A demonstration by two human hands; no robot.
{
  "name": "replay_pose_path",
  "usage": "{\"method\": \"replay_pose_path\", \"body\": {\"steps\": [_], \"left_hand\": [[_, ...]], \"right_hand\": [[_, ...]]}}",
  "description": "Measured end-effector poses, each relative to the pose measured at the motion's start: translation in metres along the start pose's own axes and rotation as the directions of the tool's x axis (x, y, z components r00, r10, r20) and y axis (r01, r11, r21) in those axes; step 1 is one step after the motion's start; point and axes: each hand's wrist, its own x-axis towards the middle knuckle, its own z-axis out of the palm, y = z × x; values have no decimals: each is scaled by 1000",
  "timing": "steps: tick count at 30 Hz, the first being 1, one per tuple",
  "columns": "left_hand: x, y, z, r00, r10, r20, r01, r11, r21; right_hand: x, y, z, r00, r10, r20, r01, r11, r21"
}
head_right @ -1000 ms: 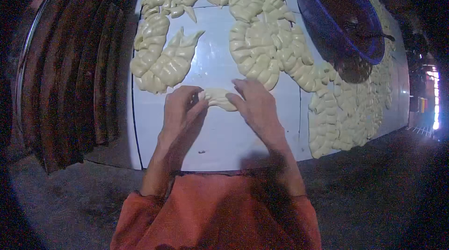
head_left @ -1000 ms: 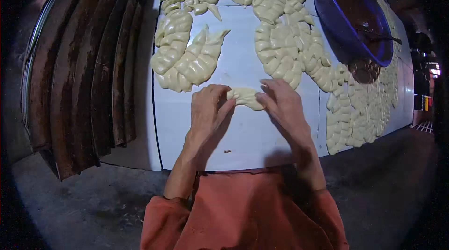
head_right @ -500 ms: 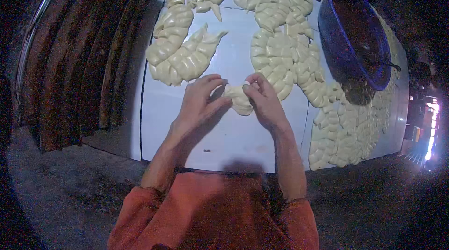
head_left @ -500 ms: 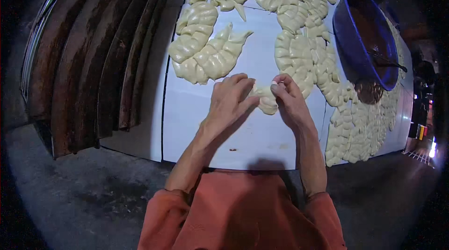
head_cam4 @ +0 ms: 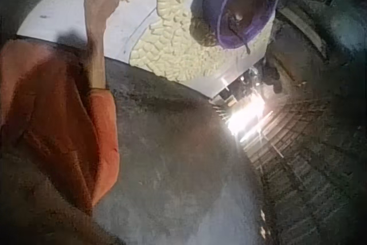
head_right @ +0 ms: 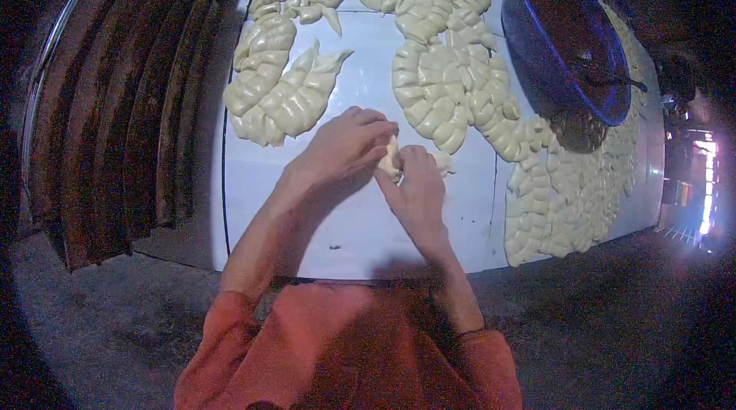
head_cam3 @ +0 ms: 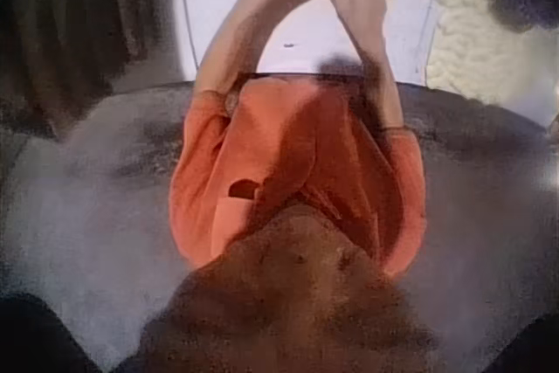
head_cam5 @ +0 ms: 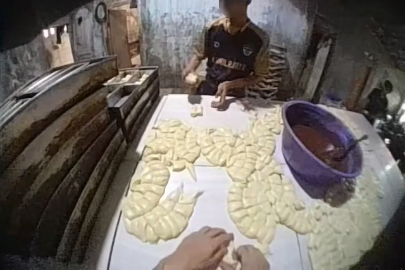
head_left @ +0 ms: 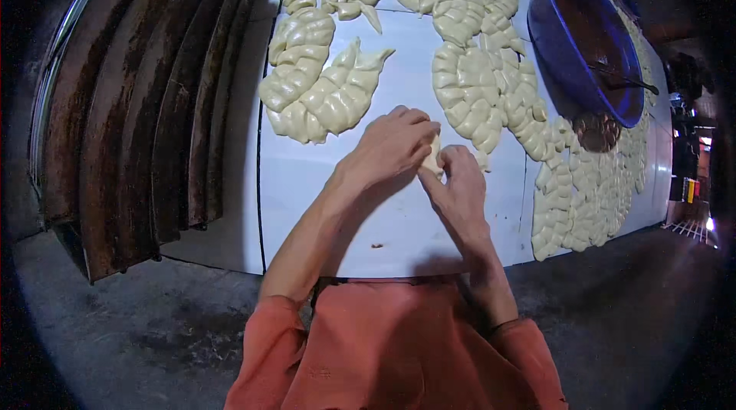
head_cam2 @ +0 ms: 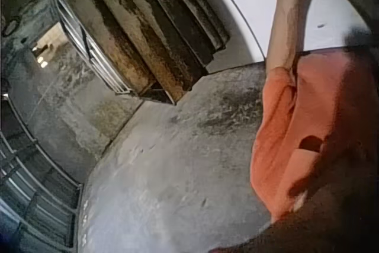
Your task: The person shapes dough by hand on a table, occasionally adding filling from a bowl, and places the dough pieces into metal pans.
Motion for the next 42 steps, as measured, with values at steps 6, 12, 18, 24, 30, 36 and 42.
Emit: {"method": "replay_pose_path", "body": {"steps": [6,12,18,24,30,36,42], "left_hand": [[-13,6,-38,953,-266,147,298,916,-270],[-53,14,-38,839,-496,223,544,769,-335],[-38,-2,-20,988,-132,-83,125,988,-87],[-8,11,-16,964,-187,191,219,962,-165],[-21,-10,-8,990,-97,104,100,995,-25],[-31,-9,-14,976,-209,53,209,978,7],[-32,-4,-33,937,-338,85,347,927,-145]], "right_hand": [[-1,21,-12,913,330,239,-346,319,882],[14,-1,-3,887,226,402,-461,396,794],[19,10,3,933,146,330,-328,723,608],[17,8,5,967,106,233,-240,696,677],[10,7,0,951,214,224,-301,816,494],[-4,14,-8,895,377,239,-369,326,870],[-4,12,-19,889,432,153,-243,161,957]]}}
